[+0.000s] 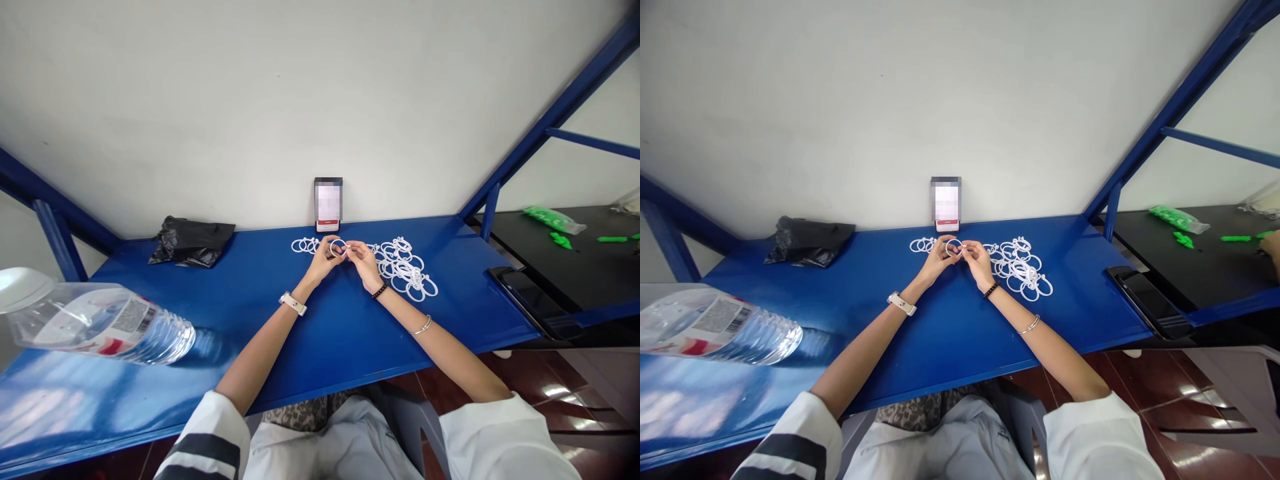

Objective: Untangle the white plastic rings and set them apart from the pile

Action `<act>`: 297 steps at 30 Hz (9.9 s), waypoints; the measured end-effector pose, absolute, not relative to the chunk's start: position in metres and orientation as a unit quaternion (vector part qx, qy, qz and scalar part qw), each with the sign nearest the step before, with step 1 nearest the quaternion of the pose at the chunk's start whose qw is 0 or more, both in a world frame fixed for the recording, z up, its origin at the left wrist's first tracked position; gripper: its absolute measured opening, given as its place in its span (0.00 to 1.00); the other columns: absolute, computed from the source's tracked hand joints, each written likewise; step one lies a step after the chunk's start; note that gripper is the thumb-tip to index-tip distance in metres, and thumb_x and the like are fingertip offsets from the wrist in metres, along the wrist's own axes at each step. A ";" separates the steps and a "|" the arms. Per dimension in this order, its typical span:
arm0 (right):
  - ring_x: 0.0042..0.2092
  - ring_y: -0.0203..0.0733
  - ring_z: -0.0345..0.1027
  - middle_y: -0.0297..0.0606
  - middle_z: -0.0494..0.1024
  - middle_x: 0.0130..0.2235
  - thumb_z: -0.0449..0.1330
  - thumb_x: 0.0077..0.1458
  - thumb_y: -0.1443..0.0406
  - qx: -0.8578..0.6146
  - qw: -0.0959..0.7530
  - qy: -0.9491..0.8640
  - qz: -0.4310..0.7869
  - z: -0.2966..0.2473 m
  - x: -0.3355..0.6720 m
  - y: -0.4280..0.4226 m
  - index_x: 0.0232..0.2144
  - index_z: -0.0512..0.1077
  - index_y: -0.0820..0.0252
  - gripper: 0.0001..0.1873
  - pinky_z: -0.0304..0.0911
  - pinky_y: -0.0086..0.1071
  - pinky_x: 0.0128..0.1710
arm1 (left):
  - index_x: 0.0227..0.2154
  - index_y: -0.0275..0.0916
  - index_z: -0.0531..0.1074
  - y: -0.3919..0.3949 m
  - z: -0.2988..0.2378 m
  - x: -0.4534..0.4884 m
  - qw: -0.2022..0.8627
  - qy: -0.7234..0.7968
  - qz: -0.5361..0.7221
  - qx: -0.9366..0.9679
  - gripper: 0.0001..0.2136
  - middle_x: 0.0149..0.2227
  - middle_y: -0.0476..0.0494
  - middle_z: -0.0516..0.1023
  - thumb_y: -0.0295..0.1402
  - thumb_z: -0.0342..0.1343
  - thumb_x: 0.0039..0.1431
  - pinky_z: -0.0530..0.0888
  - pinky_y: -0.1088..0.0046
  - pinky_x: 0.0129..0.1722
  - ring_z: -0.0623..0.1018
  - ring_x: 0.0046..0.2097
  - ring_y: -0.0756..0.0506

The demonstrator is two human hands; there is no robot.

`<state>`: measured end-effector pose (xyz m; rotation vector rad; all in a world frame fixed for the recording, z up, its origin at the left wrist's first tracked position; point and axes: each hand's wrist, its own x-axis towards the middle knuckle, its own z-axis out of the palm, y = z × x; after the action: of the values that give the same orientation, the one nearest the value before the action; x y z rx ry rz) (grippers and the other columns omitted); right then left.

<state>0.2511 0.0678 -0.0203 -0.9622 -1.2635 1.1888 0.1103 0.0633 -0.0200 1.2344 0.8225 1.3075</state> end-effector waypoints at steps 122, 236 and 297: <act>0.48 0.47 0.68 0.41 0.70 0.47 0.67 0.45 0.58 -0.424 0.504 -0.642 0.394 -0.017 0.246 0.060 0.53 0.56 0.51 0.35 0.64 0.40 0.43 | 0.37 0.38 0.74 0.064 -0.020 0.112 0.468 0.381 0.566 0.562 0.14 0.41 0.42 0.77 0.42 0.61 0.51 0.70 0.66 0.48 0.75 0.45 0.44; 0.37 0.41 0.69 0.37 0.74 0.34 0.62 0.50 0.50 -0.406 0.595 -0.553 0.418 -0.015 0.250 0.064 0.33 0.70 0.56 0.17 0.65 0.36 0.39 | 0.37 0.32 0.76 0.057 -0.012 0.115 0.491 0.426 0.507 0.566 0.22 0.30 0.43 0.77 0.48 0.61 0.49 0.70 0.73 0.31 0.73 0.28 0.51; 0.39 0.44 0.69 0.36 0.75 0.35 0.62 0.49 0.51 -0.415 0.595 -0.567 0.390 -0.009 0.254 0.063 0.30 0.70 0.55 0.14 0.65 0.38 0.41 | 0.30 0.34 0.76 0.052 -0.008 0.115 0.460 0.455 0.499 0.577 0.21 0.23 0.48 0.72 0.50 0.62 0.45 0.66 0.74 0.27 0.68 0.26 0.52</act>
<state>0.2539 0.0631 -0.0092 -0.9631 -1.3180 0.9047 0.1152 0.0521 -0.0085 1.4191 1.1199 1.2284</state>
